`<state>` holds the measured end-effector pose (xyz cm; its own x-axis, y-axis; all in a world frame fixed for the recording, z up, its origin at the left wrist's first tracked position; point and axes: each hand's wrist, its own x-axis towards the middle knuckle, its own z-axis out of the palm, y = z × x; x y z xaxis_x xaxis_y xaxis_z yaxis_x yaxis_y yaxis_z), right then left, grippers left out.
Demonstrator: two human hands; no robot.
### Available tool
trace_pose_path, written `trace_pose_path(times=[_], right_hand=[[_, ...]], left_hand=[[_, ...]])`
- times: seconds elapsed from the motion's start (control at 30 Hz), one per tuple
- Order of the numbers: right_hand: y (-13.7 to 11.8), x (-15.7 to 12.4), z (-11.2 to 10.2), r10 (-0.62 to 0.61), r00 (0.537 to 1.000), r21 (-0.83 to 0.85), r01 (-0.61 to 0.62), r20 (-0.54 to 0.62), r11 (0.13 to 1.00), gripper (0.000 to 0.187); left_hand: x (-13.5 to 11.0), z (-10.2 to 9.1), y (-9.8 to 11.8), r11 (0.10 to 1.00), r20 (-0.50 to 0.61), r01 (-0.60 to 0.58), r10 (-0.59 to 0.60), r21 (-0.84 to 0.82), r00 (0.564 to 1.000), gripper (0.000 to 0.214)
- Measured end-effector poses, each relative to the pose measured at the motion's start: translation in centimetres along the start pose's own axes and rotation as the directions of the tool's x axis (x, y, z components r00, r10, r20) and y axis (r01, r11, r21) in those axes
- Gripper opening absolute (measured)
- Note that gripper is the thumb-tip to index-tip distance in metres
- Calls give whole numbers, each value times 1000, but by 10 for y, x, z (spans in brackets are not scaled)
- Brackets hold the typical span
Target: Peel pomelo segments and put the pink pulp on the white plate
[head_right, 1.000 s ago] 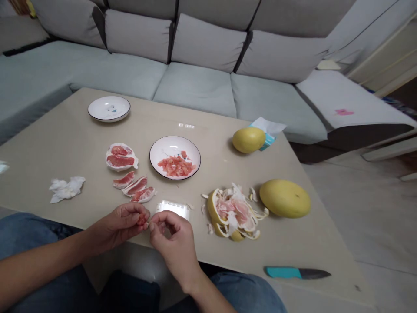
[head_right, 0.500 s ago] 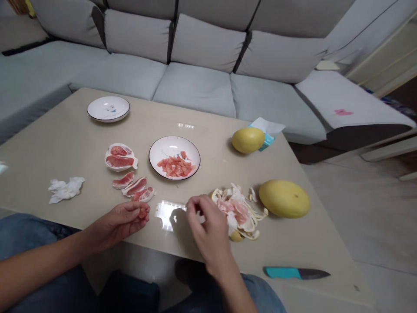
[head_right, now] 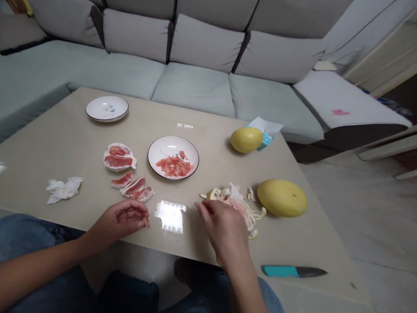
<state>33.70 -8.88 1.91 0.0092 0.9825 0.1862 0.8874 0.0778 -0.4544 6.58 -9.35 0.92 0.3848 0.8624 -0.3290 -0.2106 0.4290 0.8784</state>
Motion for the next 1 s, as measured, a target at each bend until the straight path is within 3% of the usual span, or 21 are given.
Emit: trace_pose_path(times=[0.07, 0.13, 0.23, 0.43, 0.67, 0.77, 0.83, 1.0], right_hand=[[-26, -8, 7, -86, 995, 189, 76, 46, 979, 23], [-51, -17, 16, -178, 973, 414, 103, 146, 905, 26], [-76, -30, 28, -256, 948, 586, 101, 189, 804, 21], [-83, -37, 39, -245, 966, 663, 132, 79, 737, 14], [-87, -37, 37, -202, 978, 664, 125, 41, 737, 12], [-88, -35, 34, -142, 983, 705, 20, 115, 709, 10], [-88, -32, 32, -76, 973, 739, -113, 218, 664, 9], [-81, -26, 31, 20, 861, 767, -464, 509, 444, 22]], left_hand=[[-2, 0, 0, 998, 22, -52, 52, 30, 998, 17], [-4, 0, -1, 990, 37, -122, 119, 68, 992, 14], [-5, -2, -1, 974, 59, -184, 178, 131, 982, 10], [-7, -4, 2, 956, 76, -216, 205, 199, 976, 7], [-6, -4, -1, 950, 60, -233, 226, 209, 972, 8], [-4, -3, -1, 974, 68, -191, 183, 126, 981, 8], [-3, -3, 0, 988, 71, -136, 132, 66, 989, 8], [0, -5, 4, 998, 64, 52, -50, -30, 997, 11]])
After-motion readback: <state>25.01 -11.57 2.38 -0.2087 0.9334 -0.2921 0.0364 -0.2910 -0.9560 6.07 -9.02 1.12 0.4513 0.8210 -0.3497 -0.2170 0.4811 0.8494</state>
